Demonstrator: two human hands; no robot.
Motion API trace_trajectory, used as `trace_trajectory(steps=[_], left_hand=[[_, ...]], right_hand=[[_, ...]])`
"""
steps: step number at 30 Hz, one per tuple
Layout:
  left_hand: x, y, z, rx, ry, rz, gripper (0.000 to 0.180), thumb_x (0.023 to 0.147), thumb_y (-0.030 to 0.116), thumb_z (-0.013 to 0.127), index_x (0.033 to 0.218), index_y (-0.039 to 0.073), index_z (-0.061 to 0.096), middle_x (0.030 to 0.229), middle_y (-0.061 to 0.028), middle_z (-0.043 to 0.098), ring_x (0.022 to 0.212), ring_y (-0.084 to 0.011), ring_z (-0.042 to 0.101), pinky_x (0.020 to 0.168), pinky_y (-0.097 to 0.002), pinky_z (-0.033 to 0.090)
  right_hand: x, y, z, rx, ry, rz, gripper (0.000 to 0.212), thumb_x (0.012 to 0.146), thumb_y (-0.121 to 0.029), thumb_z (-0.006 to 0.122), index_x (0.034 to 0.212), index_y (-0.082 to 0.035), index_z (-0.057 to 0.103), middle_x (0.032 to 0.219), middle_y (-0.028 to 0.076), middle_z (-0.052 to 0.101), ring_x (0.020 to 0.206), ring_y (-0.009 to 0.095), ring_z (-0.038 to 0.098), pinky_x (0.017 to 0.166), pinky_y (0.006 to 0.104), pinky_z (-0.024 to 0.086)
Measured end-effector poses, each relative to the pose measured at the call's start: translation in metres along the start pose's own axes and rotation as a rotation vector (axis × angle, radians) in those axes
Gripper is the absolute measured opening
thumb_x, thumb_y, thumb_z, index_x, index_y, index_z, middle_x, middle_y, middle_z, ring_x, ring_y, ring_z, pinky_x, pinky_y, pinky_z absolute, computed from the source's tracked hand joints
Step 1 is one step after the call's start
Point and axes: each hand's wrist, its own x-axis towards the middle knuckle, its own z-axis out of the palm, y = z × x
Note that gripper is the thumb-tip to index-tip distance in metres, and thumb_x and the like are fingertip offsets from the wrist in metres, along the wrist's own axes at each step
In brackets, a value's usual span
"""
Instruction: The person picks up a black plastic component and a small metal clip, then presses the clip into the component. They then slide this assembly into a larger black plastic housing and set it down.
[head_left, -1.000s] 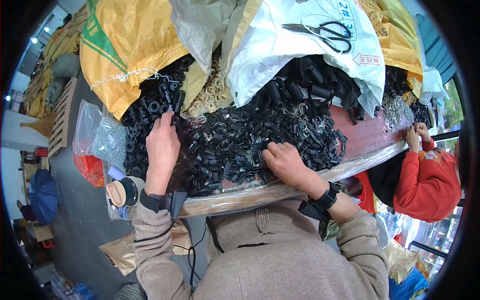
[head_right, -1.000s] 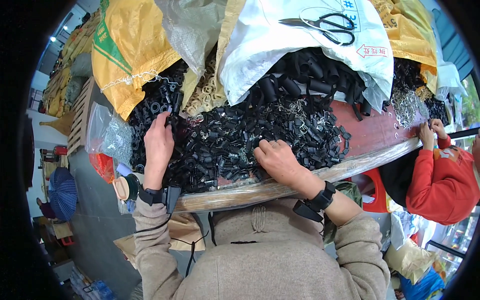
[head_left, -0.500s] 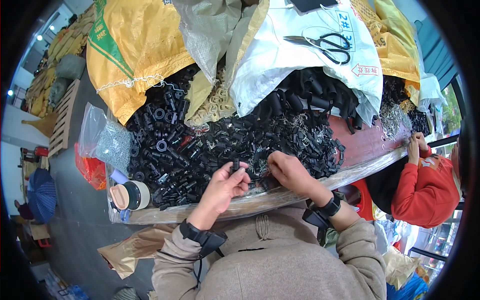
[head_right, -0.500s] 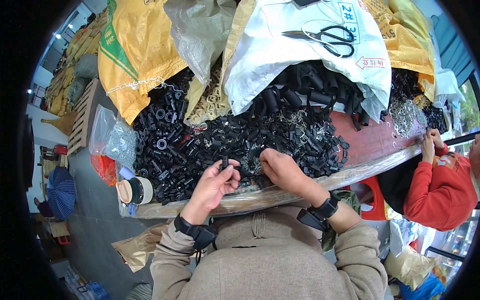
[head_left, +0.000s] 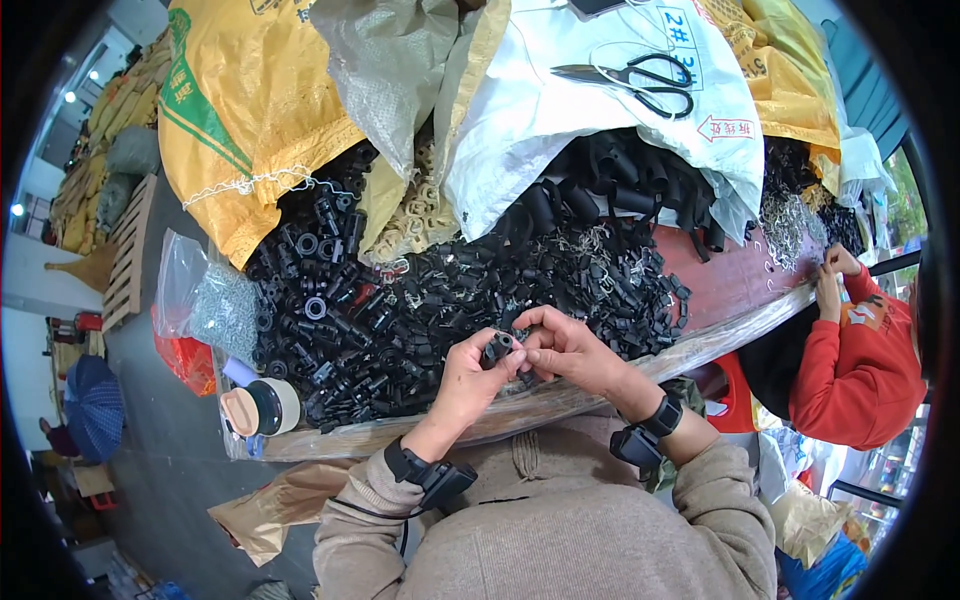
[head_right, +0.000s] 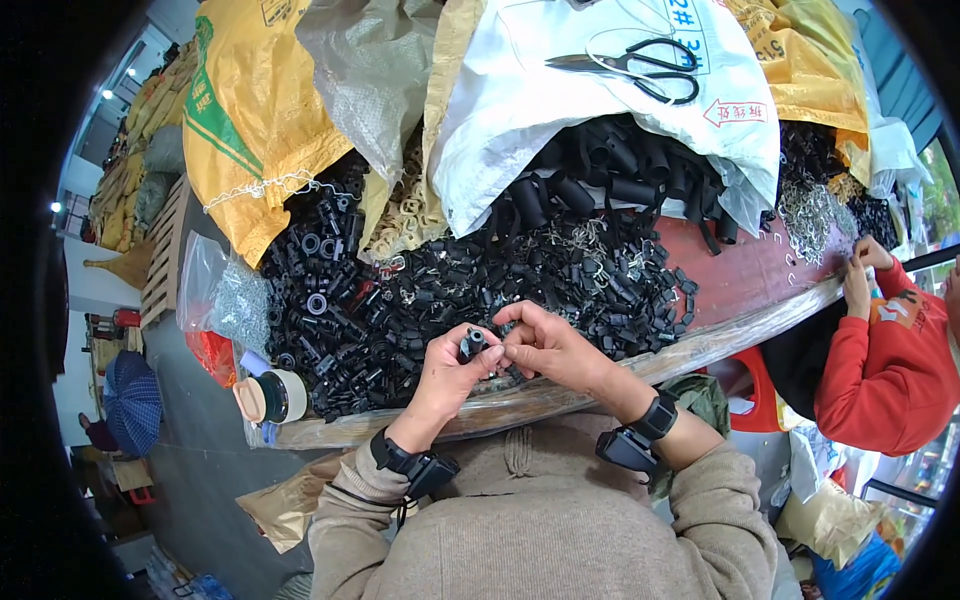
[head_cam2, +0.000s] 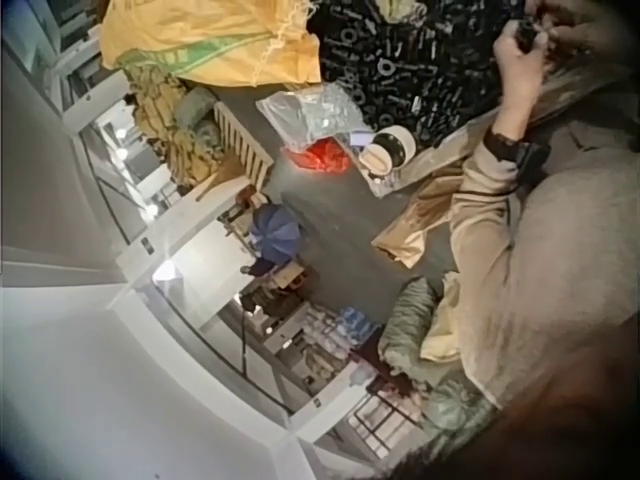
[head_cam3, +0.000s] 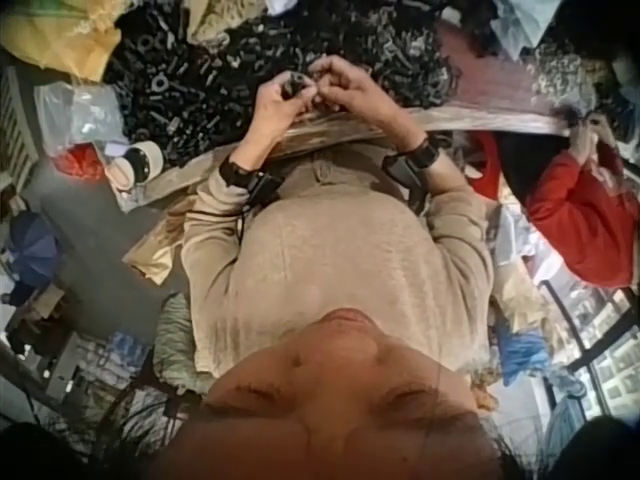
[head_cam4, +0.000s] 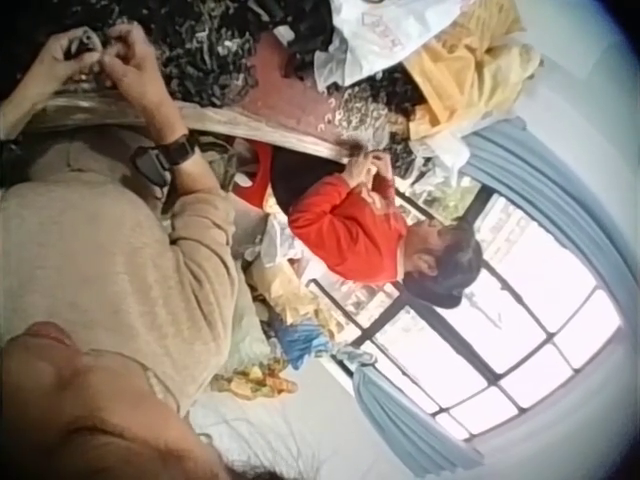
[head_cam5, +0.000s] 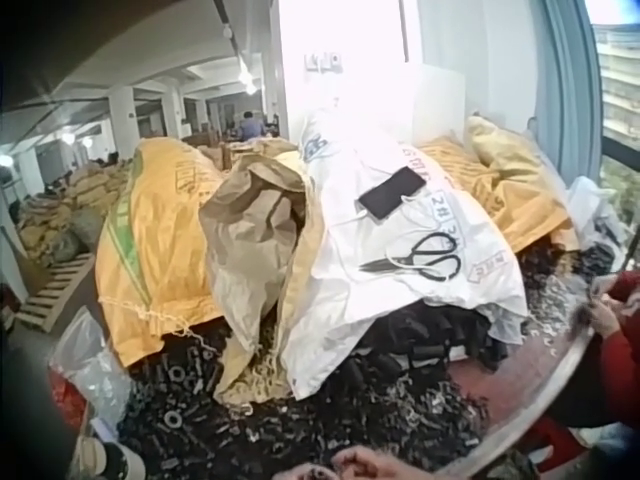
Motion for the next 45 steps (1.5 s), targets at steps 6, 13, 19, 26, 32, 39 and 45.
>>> trace_trajectory(steps=[6,13,19,26,32,39,45], left_hand=[[0.003,0.003,0.001,-0.013,0.012,0.012,0.008,0.078,0.007,0.059,0.083,0.003,0.055,0.066,0.0009,0.053,0.058,-0.0055,0.049,0.054,-0.0190,0.041],[0.001,0.001,0.002,0.033,0.060,0.008,0.006,0.079,0.007,0.057,0.082,0.003,0.054,0.065,0.0007,0.052,0.058,-0.0052,0.047,0.053,-0.0186,0.039],[0.005,0.000,-0.003,-0.089,0.105,-0.014,0.007,0.081,0.010,0.056,0.081,0.003,0.054,0.065,0.0008,0.052,0.056,-0.0061,0.046,0.051,-0.0192,0.038],[-0.003,0.007,0.003,-0.500,0.026,-0.246,0.009,0.081,0.015,0.057,0.079,0.006,0.054,0.066,0.0014,0.051,0.057,-0.0068,0.046,0.050,-0.0187,0.037],[-0.009,0.011,0.007,-0.584,-0.039,-0.344,0.010,0.081,0.015,0.056,0.081,0.005,0.053,0.070,0.0004,0.052,0.058,-0.0081,0.046,0.050,-0.0194,0.037],[-0.011,0.005,0.007,-0.667,-0.146,-0.429,0.010,0.081,0.015,0.055,0.083,0.005,0.053,0.073,-0.0009,0.051,0.061,-0.0095,0.047,0.052,-0.0202,0.038],[-0.011,0.011,0.009,-0.681,-0.220,-0.431,0.016,0.084,0.018,0.051,0.093,0.005,0.051,0.077,-0.0020,0.052,0.063,-0.0118,0.049,0.055,-0.0215,0.041]], right_hand=[[-0.001,0.002,-0.001,-0.088,0.013,-0.061,0.028,0.084,-0.007,0.049,0.108,-0.003,0.038,0.073,0.002,0.053,0.057,0.004,0.045,0.049,0.0184,0.037],[-0.003,-0.002,0.004,-0.389,0.066,-0.162,0.029,0.081,-0.008,0.054,0.107,-0.002,0.042,0.080,0.005,0.057,0.063,0.008,0.052,0.053,0.0218,0.043],[-0.002,-0.003,0.008,-0.838,0.203,-0.446,0.023,0.075,-0.001,0.055,0.097,-0.002,0.048,0.073,0.009,0.053,0.059,0.020,0.053,0.052,0.0275,0.043],[-0.007,-0.013,0.013,-0.826,0.191,-0.490,0.019,0.071,-0.001,0.057,0.089,-0.002,0.050,0.070,0.010,0.050,0.064,0.026,0.053,0.056,0.0320,0.044],[-0.017,-0.015,0.017,-1.061,0.224,-0.655,0.015,0.068,0.000,0.058,0.082,-0.003,0.051,0.071,0.007,0.050,0.064,0.023,0.053,0.056,0.0304,0.043],[-0.026,-0.021,0.019,-1.118,0.188,-0.684,0.017,0.068,0.002,0.059,0.082,-0.002,0.051,0.072,0.008,0.052,0.063,0.024,0.053,0.055,0.0312,0.043],[-0.026,-0.017,0.017,-1.033,0.173,-0.603,0.015,0.068,0.002,0.059,0.078,-0.003,0.049,0.070,0.007,0.050,0.059,0.023,0.051,0.054,0.0306,0.042]])
